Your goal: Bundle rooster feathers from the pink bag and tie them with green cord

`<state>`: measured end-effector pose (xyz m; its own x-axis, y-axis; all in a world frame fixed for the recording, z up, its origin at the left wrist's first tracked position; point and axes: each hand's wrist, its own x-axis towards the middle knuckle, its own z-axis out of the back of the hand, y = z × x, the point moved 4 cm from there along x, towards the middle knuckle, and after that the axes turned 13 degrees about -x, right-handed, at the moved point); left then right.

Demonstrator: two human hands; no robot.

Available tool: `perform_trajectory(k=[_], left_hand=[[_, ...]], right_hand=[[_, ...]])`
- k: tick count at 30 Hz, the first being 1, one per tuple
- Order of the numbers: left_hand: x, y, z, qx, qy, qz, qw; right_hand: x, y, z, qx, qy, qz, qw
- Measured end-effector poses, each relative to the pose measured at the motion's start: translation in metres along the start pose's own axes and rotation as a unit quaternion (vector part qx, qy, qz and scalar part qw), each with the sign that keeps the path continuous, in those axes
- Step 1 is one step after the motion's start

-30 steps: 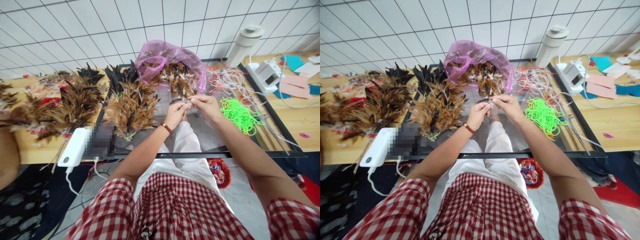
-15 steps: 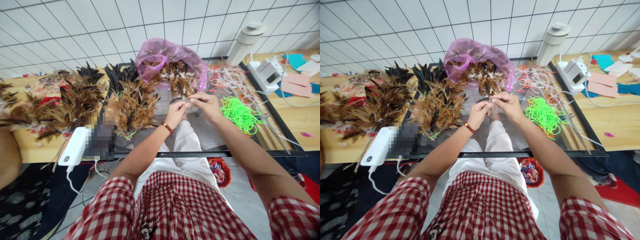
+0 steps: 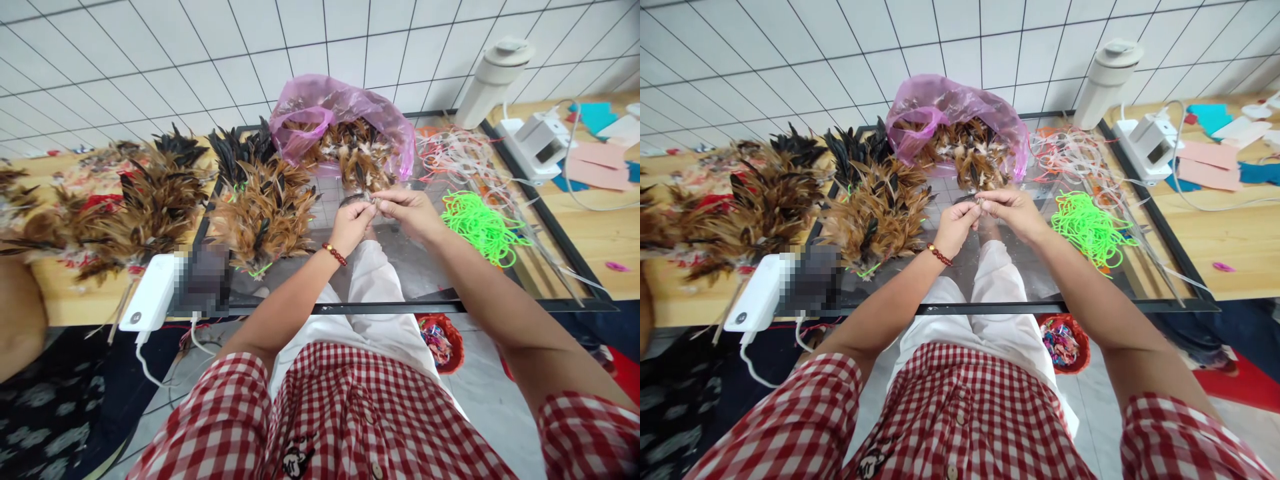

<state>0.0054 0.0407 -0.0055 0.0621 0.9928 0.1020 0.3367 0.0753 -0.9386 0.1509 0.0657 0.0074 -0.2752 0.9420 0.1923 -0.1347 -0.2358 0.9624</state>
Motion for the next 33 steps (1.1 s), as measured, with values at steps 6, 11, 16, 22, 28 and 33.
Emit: perform_trajectory(k=[6,11,16,22,28,33], left_hand=[[-0.001,-0.0044,-0.0003,0.041,0.017,-0.039,0.998],[-0.0013,-0.0036,-0.0002,0.028,0.024,-0.022,0.999],[-0.0018,-0.0045,-0.0013,0.035,0.019,-0.013,0.999],[-0.0034,-0.0064,-0.0026,0.075,0.046,-0.046,0.995],[0.0019,-0.0069,0.0001,-0.024,0.05,-0.045,0.997],[0.0024,0.0017,-0.0019,-0.042,0.075,0.04,0.996]], right_hand=[[-0.0012,0.0004,-0.0016,0.036,0.037,-0.009,0.999],[-0.0004,0.004,0.0005,0.032,0.047,-0.006,0.998],[0.0007,0.0038,0.0015,0.012,0.029,-0.003,1.0],[0.0022,-0.0004,0.0028,-0.026,0.002,0.012,1.0],[0.0026,0.0069,0.0078,-0.095,-0.057,0.081,0.991],[0.0008,0.0082,0.0076,-0.128,-0.058,0.098,0.985]])
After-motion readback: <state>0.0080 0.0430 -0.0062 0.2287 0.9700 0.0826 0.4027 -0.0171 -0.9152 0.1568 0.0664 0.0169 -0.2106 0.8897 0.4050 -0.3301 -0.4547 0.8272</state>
